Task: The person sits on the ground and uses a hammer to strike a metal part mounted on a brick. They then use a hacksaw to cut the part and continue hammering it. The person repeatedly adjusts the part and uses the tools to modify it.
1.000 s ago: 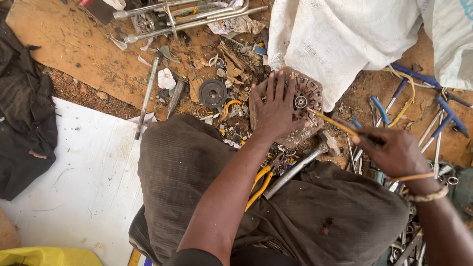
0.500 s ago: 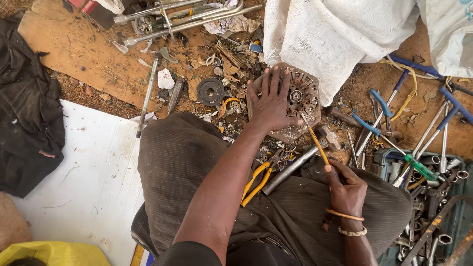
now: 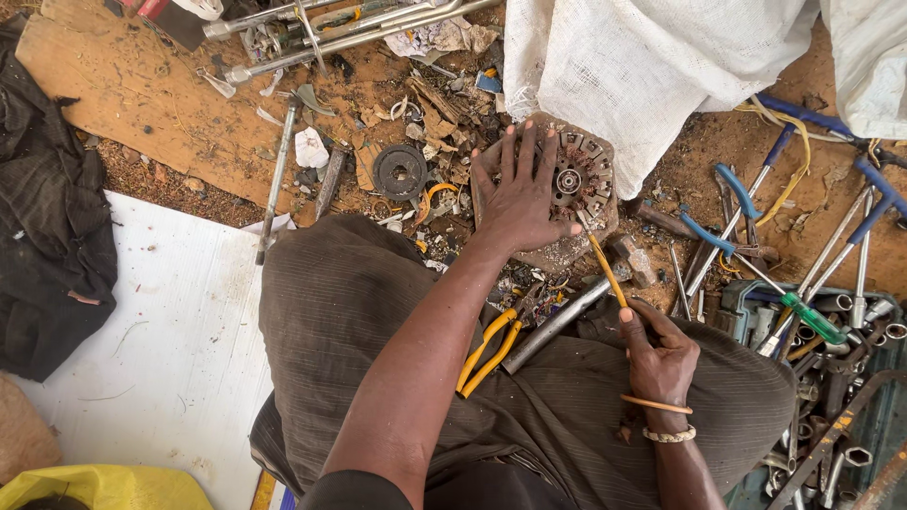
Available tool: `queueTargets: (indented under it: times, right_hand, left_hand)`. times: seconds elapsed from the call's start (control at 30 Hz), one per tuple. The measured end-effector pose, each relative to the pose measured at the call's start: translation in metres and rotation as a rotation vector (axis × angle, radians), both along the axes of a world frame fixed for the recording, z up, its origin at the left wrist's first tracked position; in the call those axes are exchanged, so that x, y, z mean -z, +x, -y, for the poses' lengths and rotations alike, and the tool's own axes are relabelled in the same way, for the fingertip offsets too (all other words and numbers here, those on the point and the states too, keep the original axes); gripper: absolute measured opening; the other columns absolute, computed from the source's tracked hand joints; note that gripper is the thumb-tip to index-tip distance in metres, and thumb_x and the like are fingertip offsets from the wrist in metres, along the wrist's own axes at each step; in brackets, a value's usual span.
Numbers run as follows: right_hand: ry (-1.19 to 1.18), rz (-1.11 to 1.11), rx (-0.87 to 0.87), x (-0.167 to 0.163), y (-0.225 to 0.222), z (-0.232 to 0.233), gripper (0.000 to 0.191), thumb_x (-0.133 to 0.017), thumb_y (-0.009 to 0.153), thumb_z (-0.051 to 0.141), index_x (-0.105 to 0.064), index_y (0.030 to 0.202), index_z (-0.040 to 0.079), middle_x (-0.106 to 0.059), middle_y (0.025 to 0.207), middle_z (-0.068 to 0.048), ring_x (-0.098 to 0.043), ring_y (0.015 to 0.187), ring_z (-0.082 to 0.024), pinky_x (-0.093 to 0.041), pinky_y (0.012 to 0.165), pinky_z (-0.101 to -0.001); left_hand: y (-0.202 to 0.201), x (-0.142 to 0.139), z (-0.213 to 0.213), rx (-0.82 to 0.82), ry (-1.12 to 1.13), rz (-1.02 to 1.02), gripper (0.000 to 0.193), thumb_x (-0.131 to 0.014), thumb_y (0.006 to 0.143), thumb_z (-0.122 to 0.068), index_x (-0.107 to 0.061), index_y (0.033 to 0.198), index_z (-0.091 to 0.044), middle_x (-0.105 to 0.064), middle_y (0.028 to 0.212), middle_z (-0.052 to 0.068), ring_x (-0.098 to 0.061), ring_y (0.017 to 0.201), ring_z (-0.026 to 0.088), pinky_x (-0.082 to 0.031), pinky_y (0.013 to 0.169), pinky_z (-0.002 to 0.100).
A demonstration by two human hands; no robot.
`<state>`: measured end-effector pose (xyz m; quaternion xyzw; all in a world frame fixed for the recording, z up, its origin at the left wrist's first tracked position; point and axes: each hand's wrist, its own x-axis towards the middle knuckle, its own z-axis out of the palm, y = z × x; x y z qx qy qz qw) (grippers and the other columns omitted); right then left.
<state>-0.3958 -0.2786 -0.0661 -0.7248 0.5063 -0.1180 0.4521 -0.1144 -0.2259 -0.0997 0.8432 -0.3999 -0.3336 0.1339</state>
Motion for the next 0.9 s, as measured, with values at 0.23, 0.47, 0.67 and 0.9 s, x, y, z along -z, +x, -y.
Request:
queueTargets:
  times: [0.23,0.47,0.67,0.9]
  right_hand:
    - [-0.317,-0.299,-0.186,-0.033,0.029,0.000,0.026,-0.072,0.098,0.024,-0.077,0.118,0.008,-0.075,0.093,-0.010,-0.058,0.044,-0.011,-0.041,0.036,-0.0289]
    - [-0.677,-0.862,-0.815,-0.125,0.111,0.051,0.020,-0.062,0.105,0.027,-0.081,0.110,0.022,-0.071,0.055,-0.005,-0.052,0.036,-0.010,-0.040,0.037,-0.0257]
    - [-0.489,-0.509,-0.543,-0.082,0.059,0.040,0.023,-0.063,0.101,0.024,-0.076,0.118,0.017,-0.076,0.071,-0.006,-0.051,0.037,-0.011,-0.038,0.035,-0.0290]
    - [-0.717,-0.144,-0.496,0.001,0.021,-0.009,0.027,-0.064,0.109,0.021,-0.067,0.135,0.015,-0.074,0.103,-0.012,-0.066,0.074,-0.015,-0.054,0.062,-0.0274]
  left_hand:
    - [0.002,0.000,0.001,0.003,-0.003,0.055,0.139,-0.073,0.071,-0.078,0.012,0.160,-0.014,0.018,0.168,0.022,0.021,0.154,0.040,0.016,0.112,0.078]
    - [0.004,0.002,-0.001,-0.019,-0.059,0.036,0.141,-0.075,0.071,-0.076,0.017,0.158,-0.015,0.020,0.168,0.021,0.021,0.154,0.039,0.016,0.113,0.077]
    - [0.004,-0.003,-0.004,-0.006,-0.030,0.013,0.142,-0.078,0.070,-0.072,0.016,0.159,-0.015,0.021,0.167,0.022,0.021,0.155,0.040,0.016,0.112,0.077]
    - [0.001,0.007,-0.001,-0.007,-0.028,0.038,0.140,-0.078,0.070,-0.073,0.013,0.160,-0.014,0.019,0.167,0.022,0.018,0.155,0.041,0.014,0.113,0.078]
